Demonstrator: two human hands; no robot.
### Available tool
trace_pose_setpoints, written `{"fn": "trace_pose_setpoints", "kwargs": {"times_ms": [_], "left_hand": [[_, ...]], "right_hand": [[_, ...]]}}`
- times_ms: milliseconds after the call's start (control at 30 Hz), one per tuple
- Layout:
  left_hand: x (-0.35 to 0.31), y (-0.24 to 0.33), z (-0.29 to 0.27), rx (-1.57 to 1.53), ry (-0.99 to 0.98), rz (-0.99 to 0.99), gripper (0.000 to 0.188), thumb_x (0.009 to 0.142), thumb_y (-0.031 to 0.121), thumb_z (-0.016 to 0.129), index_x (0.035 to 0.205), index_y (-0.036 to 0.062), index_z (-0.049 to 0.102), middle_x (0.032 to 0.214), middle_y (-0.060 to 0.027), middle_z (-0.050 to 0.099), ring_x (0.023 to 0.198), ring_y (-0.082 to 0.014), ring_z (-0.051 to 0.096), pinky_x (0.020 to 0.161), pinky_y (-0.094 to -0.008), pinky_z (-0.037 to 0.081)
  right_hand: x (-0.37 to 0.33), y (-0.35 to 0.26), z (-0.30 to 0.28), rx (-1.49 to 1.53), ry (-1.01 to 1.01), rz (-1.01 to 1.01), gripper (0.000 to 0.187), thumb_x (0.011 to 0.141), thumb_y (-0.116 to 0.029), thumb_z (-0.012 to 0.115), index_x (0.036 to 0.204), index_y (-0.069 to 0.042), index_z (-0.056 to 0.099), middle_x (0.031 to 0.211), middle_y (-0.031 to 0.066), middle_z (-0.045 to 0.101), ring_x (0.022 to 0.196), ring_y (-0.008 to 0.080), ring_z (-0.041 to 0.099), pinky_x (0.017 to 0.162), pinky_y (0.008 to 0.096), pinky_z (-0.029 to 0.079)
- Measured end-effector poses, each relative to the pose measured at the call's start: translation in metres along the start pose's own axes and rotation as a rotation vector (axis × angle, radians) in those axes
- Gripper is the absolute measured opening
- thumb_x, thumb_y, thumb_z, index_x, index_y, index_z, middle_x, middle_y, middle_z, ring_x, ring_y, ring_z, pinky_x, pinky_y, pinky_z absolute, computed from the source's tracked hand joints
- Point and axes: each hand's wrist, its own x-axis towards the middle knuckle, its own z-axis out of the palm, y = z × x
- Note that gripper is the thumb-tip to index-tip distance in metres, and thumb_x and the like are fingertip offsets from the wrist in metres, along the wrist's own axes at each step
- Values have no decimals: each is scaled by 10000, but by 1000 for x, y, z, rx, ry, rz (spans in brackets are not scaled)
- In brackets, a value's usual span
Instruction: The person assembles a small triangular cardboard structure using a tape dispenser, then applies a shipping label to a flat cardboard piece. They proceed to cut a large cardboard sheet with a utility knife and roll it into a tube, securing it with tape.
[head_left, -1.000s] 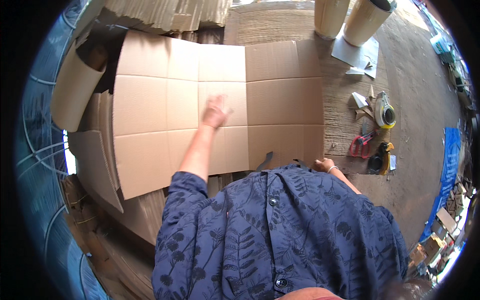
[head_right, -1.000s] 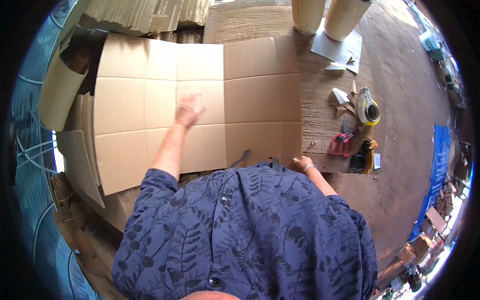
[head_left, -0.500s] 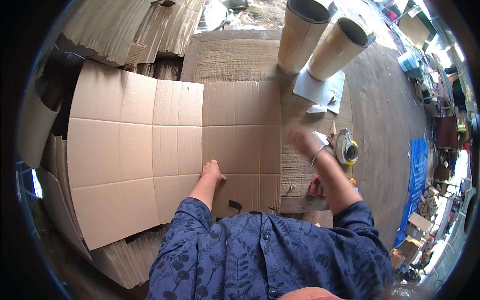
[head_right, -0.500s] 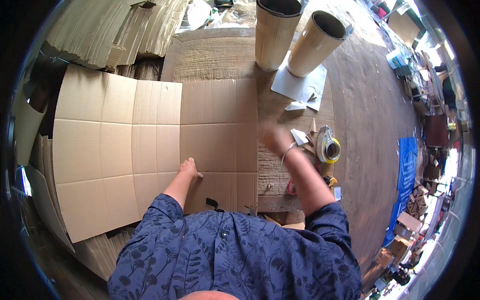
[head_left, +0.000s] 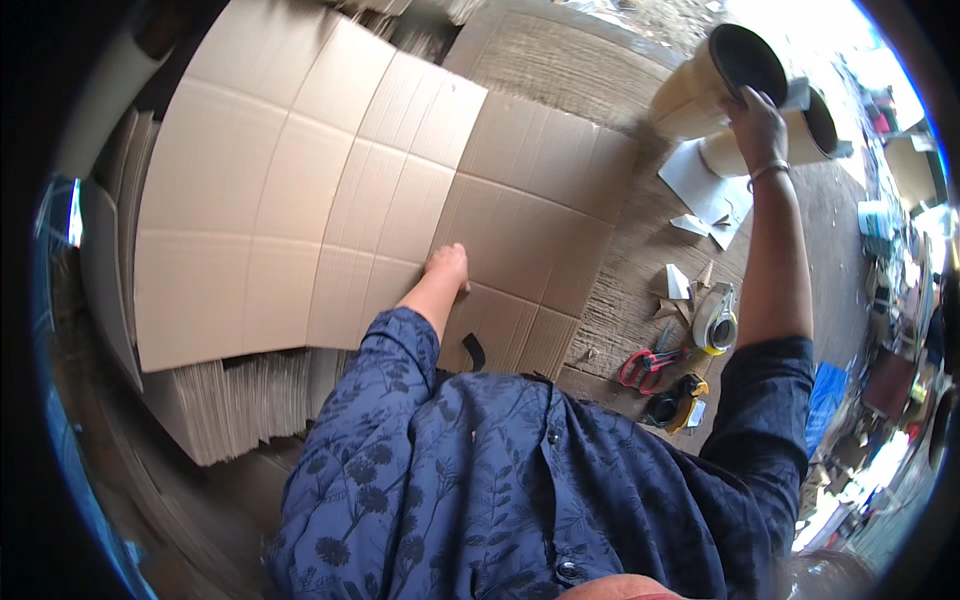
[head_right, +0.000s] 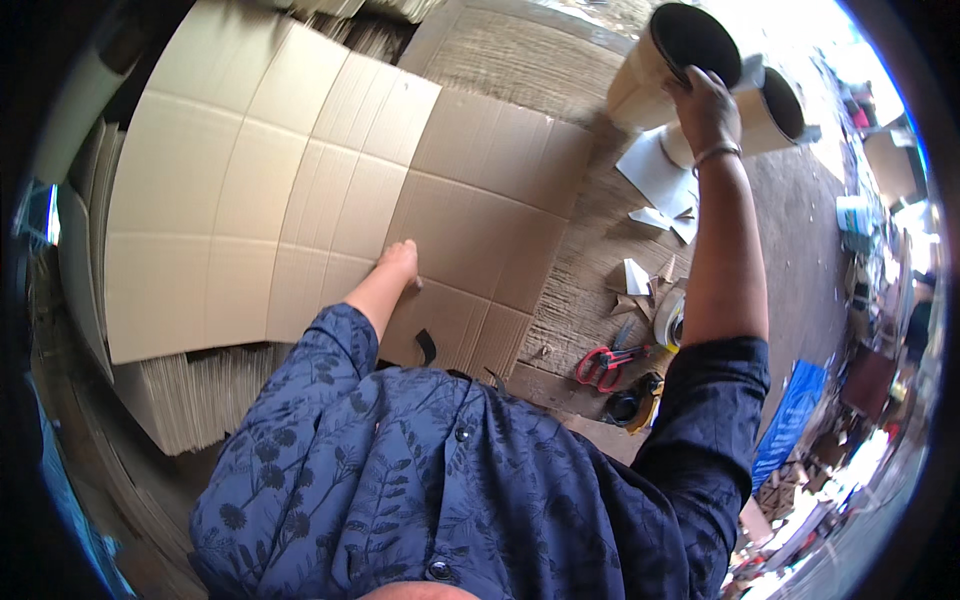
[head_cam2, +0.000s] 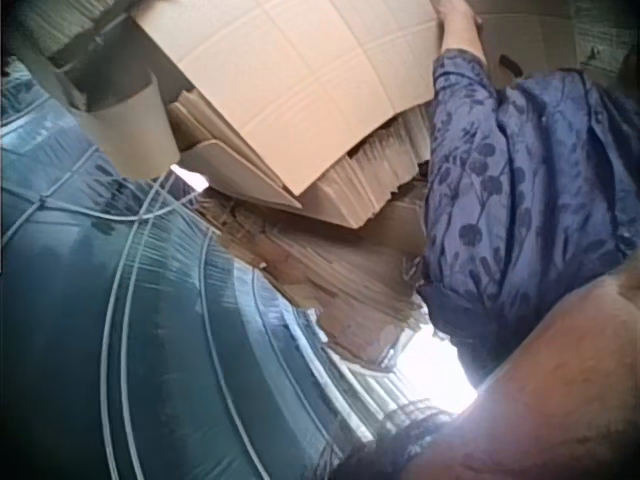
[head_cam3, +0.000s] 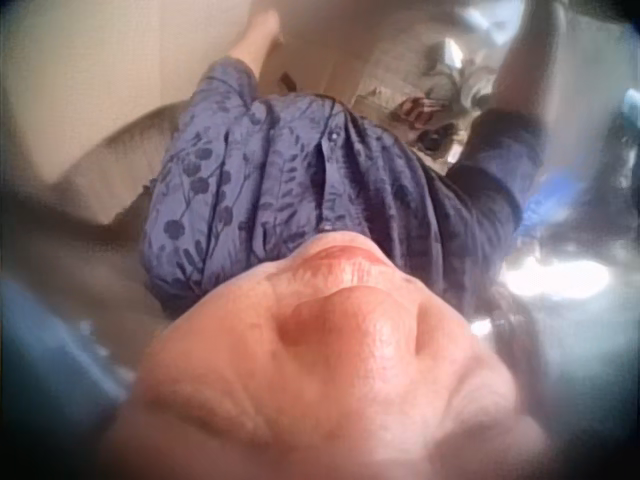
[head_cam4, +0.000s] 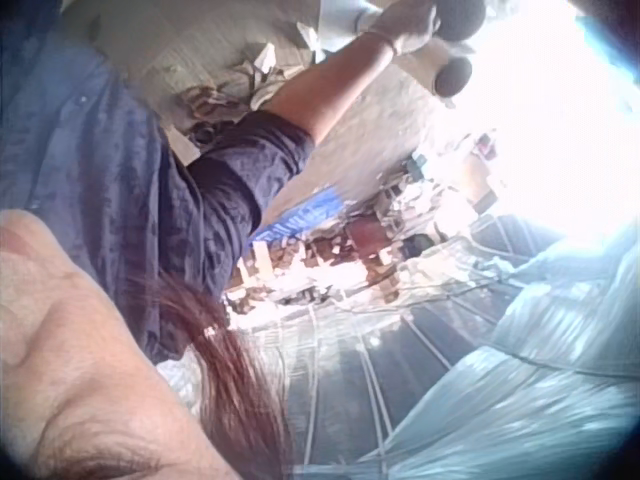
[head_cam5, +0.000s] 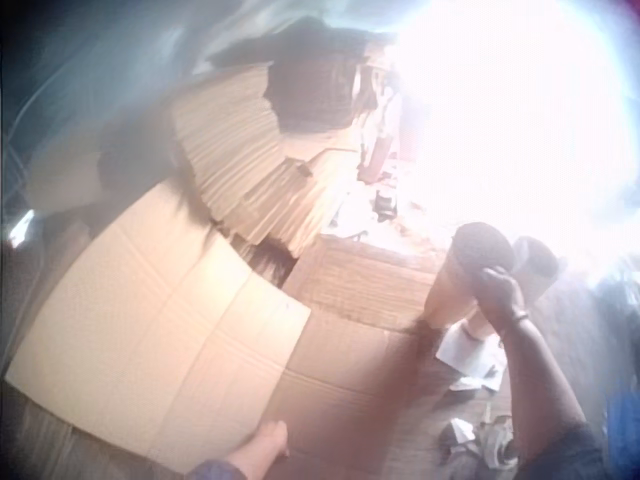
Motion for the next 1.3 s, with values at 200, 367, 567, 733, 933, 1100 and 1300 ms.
{"fn": "trace_pose_setpoints", "kwargs": {"times_ms": [200,367,567,733,933,1100,1300], "left_hand": [[3,6,-6,39,-47,17,772,615,315,895,1209,23,498,1227,-182,588,1153,-296,580,957,-378,498],[0,3,-7,23,-47,5,796,622,357,888,1220,22,483,1227,-172,586,1157,-277,580,952,-363,502],[-3,-8,1,16,26,69,766,635,332,855,1218,14,473,1193,-184,591,1128,-289,595,943,-349,509],[4,-19,9,-61,40,145,606,718,318,768,1168,4,511,1157,-201,604,1082,-299,617,937,-366,503],[39,-71,19,-1445,-78,152,257,912,265,588,1053,52,554,878,-118,637,752,-197,628,648,-366,503],[7,-124,-9,-2019,20,-34,263,981,281,505,1104,61,580,1003,-48,638,975,-158,575,831,-351,469],[-9,-117,-9,-1281,893,16,301,911,222,634,1142,46,556,999,-86,622,925,-211,598,844,-358,488]], "right_hand": [[-24,16,-56,263,20,17,308,845,-344,689,976,-65,666,817,79,642,639,184,669,589,310,519],[-47,-14,-130,210,-205,14,277,852,-253,702,997,-23,650,864,74,664,581,125,622,573,272,500],[-73,-103,-138,109,-362,-286,279,745,-150,763,927,3,615,868,161,610,792,341,606,687,376,489],[-92,-219,-103,161,-531,-537,187,735,-189,723,776,-79,577,806,94,583,731,323,623,633,417,506],[-109,-333,-30,290,-458,-726,64,831,-146,578,881,-157,615,859,49,569,729,231,632,650,379,526],[-136,-309,51,410,-409,-344,572,800,-270,702,1331,-206,498,1358,96,469,1241,295,457,1041,436,368],[-207,-263,97,153,-600,-85,663,866,-498,577,1438,-232,372,1485,80,344,1393,279,280,1107,562,218]]}}
